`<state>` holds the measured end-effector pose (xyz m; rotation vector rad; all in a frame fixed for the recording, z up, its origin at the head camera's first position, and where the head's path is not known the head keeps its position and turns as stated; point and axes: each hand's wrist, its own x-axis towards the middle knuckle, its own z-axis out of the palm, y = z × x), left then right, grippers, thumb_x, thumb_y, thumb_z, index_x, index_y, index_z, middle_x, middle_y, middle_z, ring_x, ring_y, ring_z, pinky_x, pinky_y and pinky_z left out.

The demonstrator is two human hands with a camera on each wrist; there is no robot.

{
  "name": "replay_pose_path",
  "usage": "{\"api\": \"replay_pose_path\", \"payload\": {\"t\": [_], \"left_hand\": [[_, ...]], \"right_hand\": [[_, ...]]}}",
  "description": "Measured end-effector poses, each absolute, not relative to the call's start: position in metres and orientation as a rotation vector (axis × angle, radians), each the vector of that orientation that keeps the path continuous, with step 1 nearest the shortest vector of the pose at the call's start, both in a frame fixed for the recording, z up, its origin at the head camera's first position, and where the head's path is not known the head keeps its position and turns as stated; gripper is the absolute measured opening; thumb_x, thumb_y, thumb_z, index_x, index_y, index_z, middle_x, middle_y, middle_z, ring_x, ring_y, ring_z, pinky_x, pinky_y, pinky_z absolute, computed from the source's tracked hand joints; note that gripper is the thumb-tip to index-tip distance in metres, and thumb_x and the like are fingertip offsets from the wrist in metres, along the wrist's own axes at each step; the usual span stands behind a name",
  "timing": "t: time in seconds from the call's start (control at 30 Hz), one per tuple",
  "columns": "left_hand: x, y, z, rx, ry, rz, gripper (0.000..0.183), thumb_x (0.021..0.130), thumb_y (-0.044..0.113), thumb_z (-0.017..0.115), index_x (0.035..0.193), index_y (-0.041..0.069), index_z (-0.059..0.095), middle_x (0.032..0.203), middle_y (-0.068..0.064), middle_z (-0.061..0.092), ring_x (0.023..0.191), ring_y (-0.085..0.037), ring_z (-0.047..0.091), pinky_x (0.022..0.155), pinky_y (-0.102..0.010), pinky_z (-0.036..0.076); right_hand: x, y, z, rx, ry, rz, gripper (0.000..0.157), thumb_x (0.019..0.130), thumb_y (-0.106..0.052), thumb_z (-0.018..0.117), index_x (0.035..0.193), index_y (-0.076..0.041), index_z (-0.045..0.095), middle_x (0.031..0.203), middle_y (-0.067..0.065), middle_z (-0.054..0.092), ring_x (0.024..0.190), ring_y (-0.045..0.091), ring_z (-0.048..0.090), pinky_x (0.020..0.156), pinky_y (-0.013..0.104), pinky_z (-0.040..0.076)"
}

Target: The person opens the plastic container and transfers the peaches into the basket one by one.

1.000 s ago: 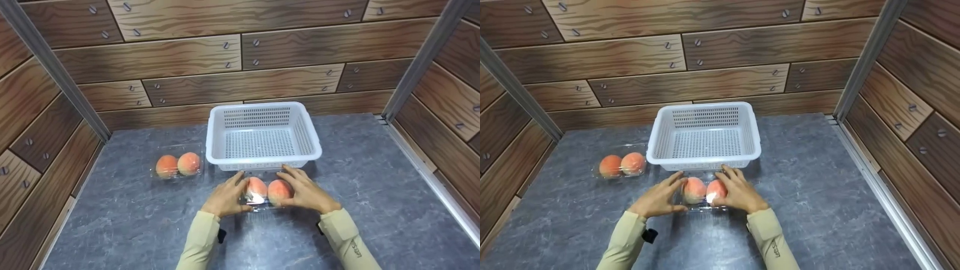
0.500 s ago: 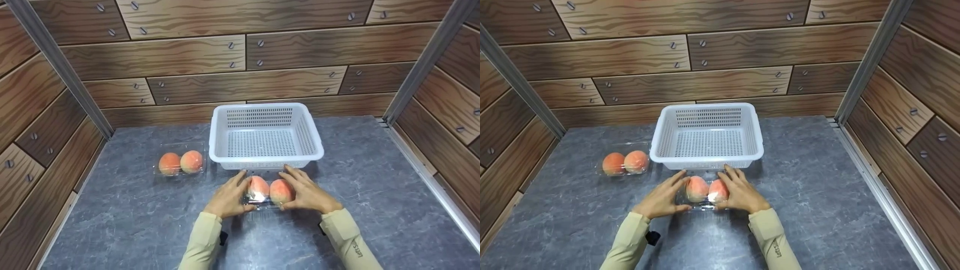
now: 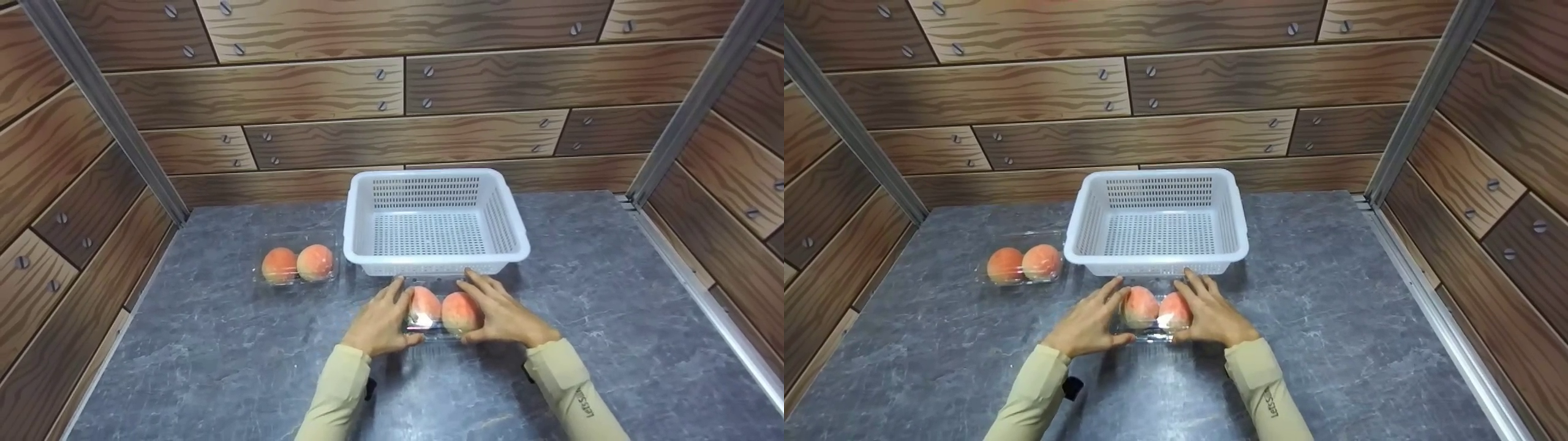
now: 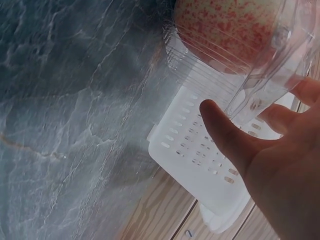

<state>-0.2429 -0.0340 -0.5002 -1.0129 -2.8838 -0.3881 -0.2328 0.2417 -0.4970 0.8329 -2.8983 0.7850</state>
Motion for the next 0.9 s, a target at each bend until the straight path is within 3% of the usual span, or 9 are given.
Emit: {"api": "replay_pose_path", "payload": {"t": [0.23,0.7,0.9], "left_hand": [[-0.2437,-0.0290,-0.4999,-1.011,-2.823,-0.262,0.088,0.081,0.052,0.079,0.145,0.002,0.048,0.149,-0.028,0.042,0.126,-0.042,0.054,0.094,-0.052,0.055],[-0.2432,-0.0265,-0.5038,-1.011,-2.766,-0.260,0.083,0.079,0.050,0.079,0.141,0.004,0.050,0.146,-0.031,0.044,0.122,-0.045,0.057,0.088,-0.053,0.057],[-0.2433,-0.0263,-0.5045,-1.010,-2.763,-0.286,0.084,0.078,0.048,0.082,0.141,0.003,0.050,0.146,-0.032,0.044,0.123,-0.045,0.056,0.090,-0.054,0.056]], "right_hand": [[-0.2327,0.2431,-0.4990,0.841,-2.895,0.763,0.100,0.070,-0.038,0.089,0.145,0.010,0.044,0.155,0.036,0.030,0.135,0.060,0.032,0.105,0.074,0.032],[-0.2314,0.2459,-0.4985,0.860,-2.901,0.805,0.101,0.072,-0.038,0.087,0.148,0.009,0.041,0.157,0.034,0.026,0.138,0.060,0.029,0.105,0.075,0.029],[-0.2323,0.2472,-0.4996,0.867,-2.894,0.815,0.101,0.071,-0.039,0.088,0.148,0.008,0.041,0.158,0.033,0.026,0.138,0.058,0.029,0.104,0.075,0.031]]}}
